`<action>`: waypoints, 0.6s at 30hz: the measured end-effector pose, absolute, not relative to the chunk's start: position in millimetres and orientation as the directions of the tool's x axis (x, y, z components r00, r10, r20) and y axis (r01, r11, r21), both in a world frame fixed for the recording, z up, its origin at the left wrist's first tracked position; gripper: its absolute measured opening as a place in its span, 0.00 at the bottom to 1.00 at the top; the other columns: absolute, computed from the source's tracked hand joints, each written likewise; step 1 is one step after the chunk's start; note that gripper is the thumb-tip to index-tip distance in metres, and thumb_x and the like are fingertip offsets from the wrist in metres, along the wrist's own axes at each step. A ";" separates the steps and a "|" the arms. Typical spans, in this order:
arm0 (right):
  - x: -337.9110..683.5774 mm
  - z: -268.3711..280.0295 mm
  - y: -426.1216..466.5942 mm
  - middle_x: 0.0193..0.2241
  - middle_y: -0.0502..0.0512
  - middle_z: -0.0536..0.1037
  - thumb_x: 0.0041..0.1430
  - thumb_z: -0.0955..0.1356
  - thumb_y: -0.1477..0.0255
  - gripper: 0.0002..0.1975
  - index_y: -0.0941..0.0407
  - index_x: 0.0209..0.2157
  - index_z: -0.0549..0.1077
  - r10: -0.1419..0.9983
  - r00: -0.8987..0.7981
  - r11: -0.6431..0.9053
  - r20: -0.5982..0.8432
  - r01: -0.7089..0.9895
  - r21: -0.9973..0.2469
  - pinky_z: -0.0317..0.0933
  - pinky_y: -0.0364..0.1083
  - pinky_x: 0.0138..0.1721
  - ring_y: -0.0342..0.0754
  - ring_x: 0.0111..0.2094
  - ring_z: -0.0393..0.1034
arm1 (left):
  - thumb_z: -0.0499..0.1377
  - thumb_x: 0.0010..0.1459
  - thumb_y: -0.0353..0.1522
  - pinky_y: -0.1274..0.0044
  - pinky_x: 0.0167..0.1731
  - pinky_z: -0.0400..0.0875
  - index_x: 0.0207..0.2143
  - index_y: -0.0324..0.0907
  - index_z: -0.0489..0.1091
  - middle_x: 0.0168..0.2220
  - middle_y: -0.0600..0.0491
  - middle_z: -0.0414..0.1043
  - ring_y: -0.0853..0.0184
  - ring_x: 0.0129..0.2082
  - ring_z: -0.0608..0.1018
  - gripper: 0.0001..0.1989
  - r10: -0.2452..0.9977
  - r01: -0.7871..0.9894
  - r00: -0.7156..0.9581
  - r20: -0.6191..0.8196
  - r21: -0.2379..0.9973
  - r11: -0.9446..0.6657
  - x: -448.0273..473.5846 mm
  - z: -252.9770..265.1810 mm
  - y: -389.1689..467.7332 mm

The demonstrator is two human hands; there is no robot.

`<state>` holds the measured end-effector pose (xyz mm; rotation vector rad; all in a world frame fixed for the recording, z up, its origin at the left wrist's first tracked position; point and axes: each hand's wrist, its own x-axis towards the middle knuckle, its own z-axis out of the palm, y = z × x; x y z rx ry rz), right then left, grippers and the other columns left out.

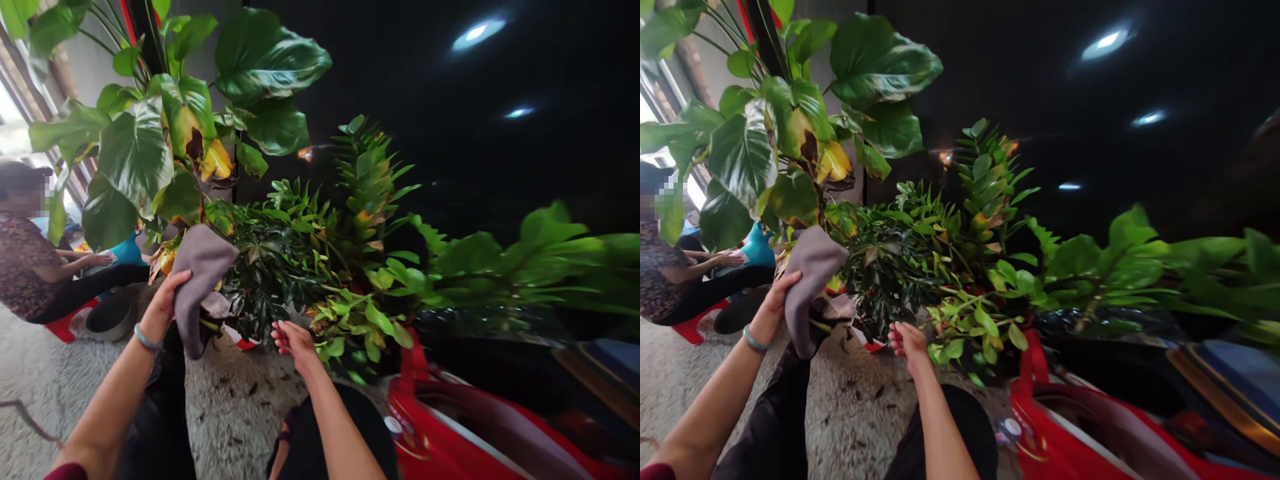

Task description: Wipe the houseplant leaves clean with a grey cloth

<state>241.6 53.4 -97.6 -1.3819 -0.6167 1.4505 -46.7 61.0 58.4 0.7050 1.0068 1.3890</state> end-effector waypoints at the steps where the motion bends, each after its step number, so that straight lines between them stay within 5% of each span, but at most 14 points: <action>1: 240.5 -96.6 53.3 0.17 0.52 0.78 0.55 0.70 0.72 0.06 0.60 0.29 0.78 0.891 0.158 -0.363 -0.424 -0.312 -0.878 0.56 0.36 0.13 0.39 0.14 0.66 | 0.70 0.46 0.31 0.79 0.26 0.75 0.43 0.39 0.77 0.29 0.54 0.82 0.67 0.23 0.79 0.19 0.983 -0.457 -0.132 -0.124 0.888 0.051 -45.1 68.0 72.4; 5: 238.0 -94.9 51.8 0.17 0.52 0.79 0.54 0.72 0.71 0.06 0.59 0.27 0.78 0.895 0.183 -0.339 -0.407 -0.315 -0.886 0.57 0.36 0.13 0.40 0.14 0.66 | 0.72 0.45 0.33 0.76 0.27 0.76 0.43 0.35 0.77 0.28 0.51 0.81 0.65 0.23 0.80 0.21 0.963 -0.348 -0.163 -0.216 0.925 0.149 -35.1 49.9 90.8; 10: 241.2 -98.3 50.8 0.18 0.53 0.79 0.53 0.72 0.72 0.06 0.59 0.27 0.79 0.889 0.223 -0.338 -0.401 -0.271 -0.901 0.57 0.37 0.13 0.40 0.14 0.67 | 0.75 0.37 0.33 0.73 0.27 0.76 0.35 0.38 0.78 0.30 0.48 0.82 0.62 0.25 0.80 0.19 0.902 -0.212 0.065 -0.427 0.877 0.430 -31.4 -34.4 38.9; 13: 242.4 -98.0 50.9 0.19 0.54 0.80 0.54 0.71 0.72 0.06 0.60 0.26 0.80 0.883 0.243 -0.333 -0.400 -0.275 -0.902 0.58 0.36 0.14 0.41 0.16 0.69 | 0.76 0.33 0.32 0.72 0.31 0.77 0.32 0.43 0.79 0.31 0.50 0.82 0.59 0.29 0.80 0.19 0.887 -0.257 0.172 -0.429 0.850 0.461 -29.5 -57.8 8.5; 18: 241.3 -93.7 51.5 0.23 0.55 0.82 0.52 0.70 0.72 0.07 0.59 0.24 0.79 0.882 0.229 -0.310 -0.411 -0.376 -0.873 0.64 0.39 0.18 0.43 0.21 0.74 | 0.74 0.31 0.32 0.71 0.30 0.76 0.30 0.45 0.75 0.28 0.52 0.80 0.58 0.28 0.80 0.19 0.893 -0.284 0.064 -0.446 0.849 0.445 -25.9 -45.2 0.4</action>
